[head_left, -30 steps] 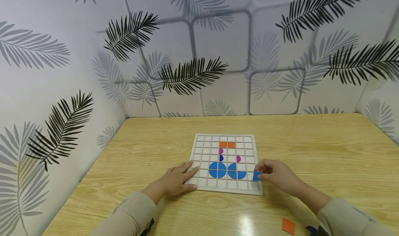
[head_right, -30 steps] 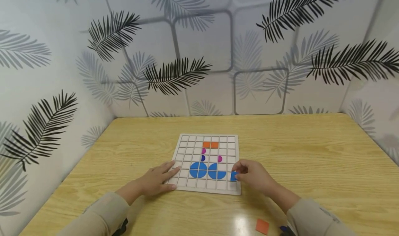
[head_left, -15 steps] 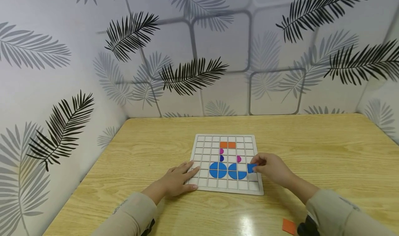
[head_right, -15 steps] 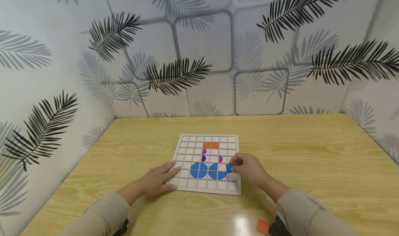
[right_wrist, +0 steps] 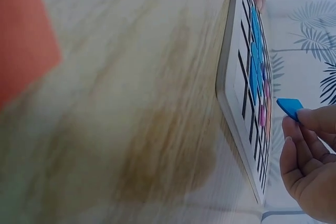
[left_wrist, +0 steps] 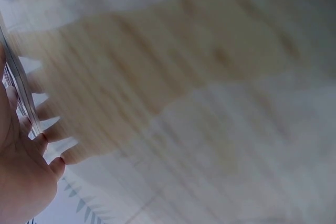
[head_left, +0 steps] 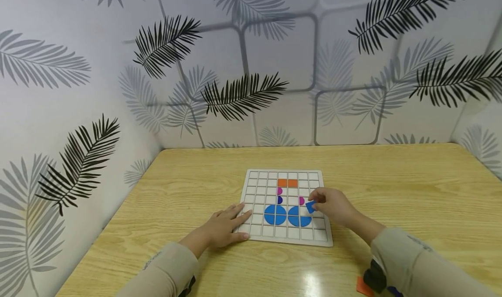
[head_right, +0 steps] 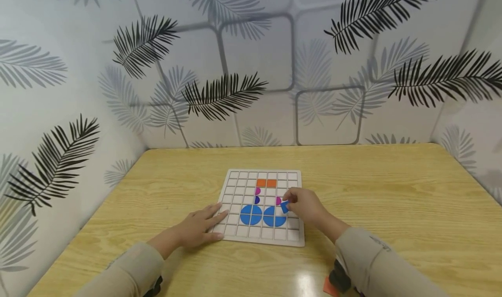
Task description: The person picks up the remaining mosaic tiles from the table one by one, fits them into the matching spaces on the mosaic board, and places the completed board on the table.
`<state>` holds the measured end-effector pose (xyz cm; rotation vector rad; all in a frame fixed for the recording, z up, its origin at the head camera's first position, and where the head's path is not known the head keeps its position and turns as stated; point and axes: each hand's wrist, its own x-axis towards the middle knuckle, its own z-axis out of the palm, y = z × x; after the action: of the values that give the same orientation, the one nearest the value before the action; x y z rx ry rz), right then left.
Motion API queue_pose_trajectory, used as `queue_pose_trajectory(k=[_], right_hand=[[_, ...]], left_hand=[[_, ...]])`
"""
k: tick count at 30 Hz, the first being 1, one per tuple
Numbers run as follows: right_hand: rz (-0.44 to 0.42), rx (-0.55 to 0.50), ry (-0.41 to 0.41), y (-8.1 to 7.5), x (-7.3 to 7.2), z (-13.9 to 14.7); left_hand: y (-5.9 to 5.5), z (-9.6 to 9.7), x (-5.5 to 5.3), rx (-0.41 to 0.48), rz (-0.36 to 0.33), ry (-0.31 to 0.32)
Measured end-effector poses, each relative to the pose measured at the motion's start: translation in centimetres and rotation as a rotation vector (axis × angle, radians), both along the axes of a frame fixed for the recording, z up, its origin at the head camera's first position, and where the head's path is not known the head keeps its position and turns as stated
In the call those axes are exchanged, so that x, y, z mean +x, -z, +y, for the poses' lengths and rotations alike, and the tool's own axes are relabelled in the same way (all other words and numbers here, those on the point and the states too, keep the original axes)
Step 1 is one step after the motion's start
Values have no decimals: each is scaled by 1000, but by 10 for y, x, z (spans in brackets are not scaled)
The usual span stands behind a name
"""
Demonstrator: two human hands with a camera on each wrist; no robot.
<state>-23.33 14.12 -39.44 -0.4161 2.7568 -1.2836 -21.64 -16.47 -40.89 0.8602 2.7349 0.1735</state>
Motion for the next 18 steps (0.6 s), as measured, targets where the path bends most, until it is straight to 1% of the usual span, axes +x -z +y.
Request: queue_pose_trajectory(k=[3, 9, 14, 18], right_hand=[[0, -4, 8, -1, -3, -2], [16, 18, 11, -3, -8, -5], [15, 54, -10, -1, -12, -6], [-12, 87, -21, 0, -16, -6]], left_hand=[[2, -1, 0, 5, 3, 0], [2, -1, 0, 15, 8, 3], [-2, 0, 2, 15, 4, 6], [-4, 1, 2, 3, 0, -1]])
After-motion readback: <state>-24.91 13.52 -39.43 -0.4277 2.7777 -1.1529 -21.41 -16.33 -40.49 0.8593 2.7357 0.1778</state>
